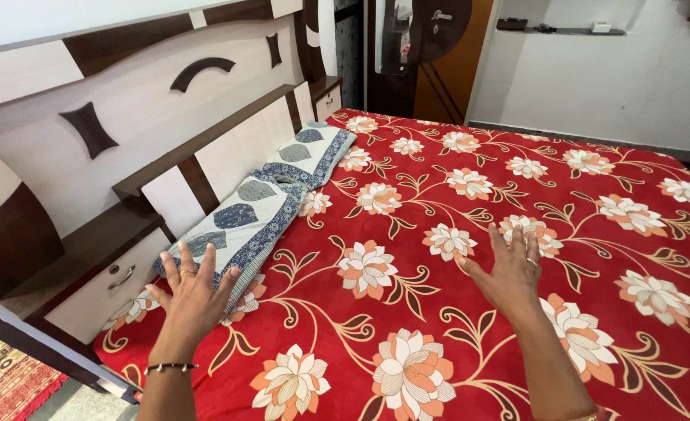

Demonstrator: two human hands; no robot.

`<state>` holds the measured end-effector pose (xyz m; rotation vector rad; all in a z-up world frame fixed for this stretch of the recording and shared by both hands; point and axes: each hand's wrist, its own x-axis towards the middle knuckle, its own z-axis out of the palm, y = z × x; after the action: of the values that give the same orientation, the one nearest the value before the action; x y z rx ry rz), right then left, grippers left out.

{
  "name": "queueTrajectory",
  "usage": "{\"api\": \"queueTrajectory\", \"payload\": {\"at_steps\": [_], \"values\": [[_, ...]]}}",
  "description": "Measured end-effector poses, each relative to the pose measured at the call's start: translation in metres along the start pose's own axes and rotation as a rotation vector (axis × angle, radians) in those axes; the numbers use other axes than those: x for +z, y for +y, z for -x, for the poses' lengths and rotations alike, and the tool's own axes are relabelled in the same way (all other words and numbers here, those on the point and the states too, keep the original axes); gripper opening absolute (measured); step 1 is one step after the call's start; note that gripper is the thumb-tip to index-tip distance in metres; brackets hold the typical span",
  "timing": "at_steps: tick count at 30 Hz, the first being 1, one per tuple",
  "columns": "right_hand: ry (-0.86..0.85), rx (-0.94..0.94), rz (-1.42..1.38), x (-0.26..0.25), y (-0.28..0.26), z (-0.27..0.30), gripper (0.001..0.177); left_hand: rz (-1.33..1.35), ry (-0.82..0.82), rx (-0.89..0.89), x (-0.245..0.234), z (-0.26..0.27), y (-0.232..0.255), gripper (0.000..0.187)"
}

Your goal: The person folds a blue and white patterned blanket and places it on the bed. Then the person folds a red floral bed sheet in half lengthwise, smooths it, and folds it again into a compact rectangle on the bed.

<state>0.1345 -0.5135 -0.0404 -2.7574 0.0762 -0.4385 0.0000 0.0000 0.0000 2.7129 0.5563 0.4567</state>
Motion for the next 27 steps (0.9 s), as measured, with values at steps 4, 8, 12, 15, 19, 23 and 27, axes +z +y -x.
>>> {"api": "queueTrajectory", "payload": {"at_steps": [4, 8, 12, 15, 19, 23, 27], "values": [[0.041, -0.02, 0.029, 0.006, -0.009, 0.0, 0.101, 0.062, 0.009, 0.048, 0.012, -0.006, -0.005, 0.085], [0.03, 0.02, 0.037, 0.005, -0.021, 0.0, 0.1, 0.084, -0.047, 0.055, 0.021, -0.016, -0.006, 0.087], [0.062, 0.021, 0.009, 0.001, -0.033, 0.006, 0.099, 0.088, -0.08, 0.072, 0.021, -0.031, -0.012, 0.086], [0.07, 0.038, 0.032, 0.0, -0.043, 0.009, 0.1, 0.073, -0.08, 0.076, 0.021, -0.043, -0.02, 0.083], [0.083, 0.035, -0.005, 0.003, -0.054, 0.014, 0.098, 0.062, -0.099, 0.104, 0.024, -0.058, -0.034, 0.083], [0.108, 0.027, 0.019, 0.009, -0.066, 0.014, 0.097, 0.067, -0.095, 0.136, 0.027, -0.068, -0.049, 0.084], [0.148, 0.0, 0.021, 0.016, -0.079, 0.012, 0.097, 0.075, -0.109, 0.138, 0.026, -0.079, -0.062, 0.083]]}}
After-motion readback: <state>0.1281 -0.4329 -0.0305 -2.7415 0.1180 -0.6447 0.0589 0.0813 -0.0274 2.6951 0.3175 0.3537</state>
